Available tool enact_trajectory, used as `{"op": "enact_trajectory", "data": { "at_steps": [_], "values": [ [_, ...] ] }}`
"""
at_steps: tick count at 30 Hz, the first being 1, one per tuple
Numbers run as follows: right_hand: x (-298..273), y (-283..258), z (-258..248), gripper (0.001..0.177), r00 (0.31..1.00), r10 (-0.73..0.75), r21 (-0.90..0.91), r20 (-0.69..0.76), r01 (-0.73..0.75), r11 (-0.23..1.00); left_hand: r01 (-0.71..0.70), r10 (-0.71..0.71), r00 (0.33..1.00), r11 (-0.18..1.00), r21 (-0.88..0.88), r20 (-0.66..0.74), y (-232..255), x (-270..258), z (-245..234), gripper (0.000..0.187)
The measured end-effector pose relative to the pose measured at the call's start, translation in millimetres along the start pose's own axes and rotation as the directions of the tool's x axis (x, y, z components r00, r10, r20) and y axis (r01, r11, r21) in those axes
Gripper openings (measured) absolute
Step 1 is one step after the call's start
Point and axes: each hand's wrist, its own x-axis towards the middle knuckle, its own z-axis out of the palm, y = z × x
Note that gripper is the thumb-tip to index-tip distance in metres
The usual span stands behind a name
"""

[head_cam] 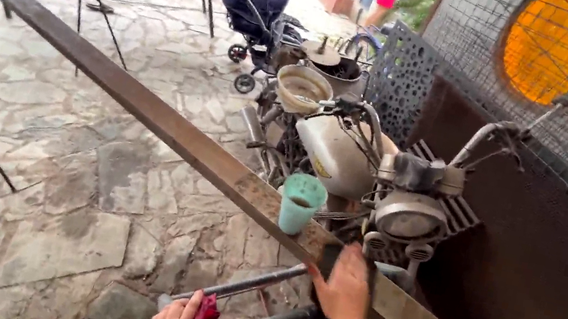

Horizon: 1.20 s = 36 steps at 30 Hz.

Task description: Sanding a metal beam with a manual sanding block and wiping it with a cloth in a workshop.

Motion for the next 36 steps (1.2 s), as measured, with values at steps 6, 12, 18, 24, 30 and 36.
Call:
{"op": "enact_trajectory", "data": {
  "at_steps": [6, 12, 18, 24, 30, 36],
  "values": [
    [31.8, 38.3, -1.0, 0.129, 0.974, 0.215, 0.001, -0.068, -0.216, 0.976, -0.042, 0.042, 0.999, 0.999, -0.016, -0.004, -0.2, 0.1, 5.3, 0.069],
    [-10.0, 5.4, -4.0, 0.120, 1.000, 0.015, -0.053, 0.001, -0.015, 0.998, 0.007, -0.008, 1.000, 0.999, -0.035, -0.014, 3.3, 1.3, 3.2, 0.067],
    [32.3, 10.0, -16.8, 0.120, 0.979, 0.177, -0.005, -0.096, -0.179, 0.984, -0.061, 0.061, 0.998, 0.998, -0.021, -0.016, -5.3, -2.2, 0.9, 0.072],
    [-13.9, 15.8, -5.3, 0.118, 0.998, 0.000, -0.014, -0.056, -0.001, 1.000, -0.024, 0.022, 0.998, 0.999, -0.030, -0.057, 0.7, 2.0, -6.0, 0.066],
    [13.9, -0.5, -31.6, 0.124, 0.981, 0.193, 0.027, -0.010, -0.192, 0.981, -0.064, 0.064, 0.998, 0.997, -0.045, -0.011, 6.1, 4.7, -24.2, 0.056],
    [-8.2, 36.9, -14.0, 0.107, 0.998, 0.059, -0.044, 0.008, -0.058, 0.997, -0.009, 0.007, 0.999, 0.998, -0.055, -0.038, -2.6, 1.7, -7.4, 0.067]
  ]
}}
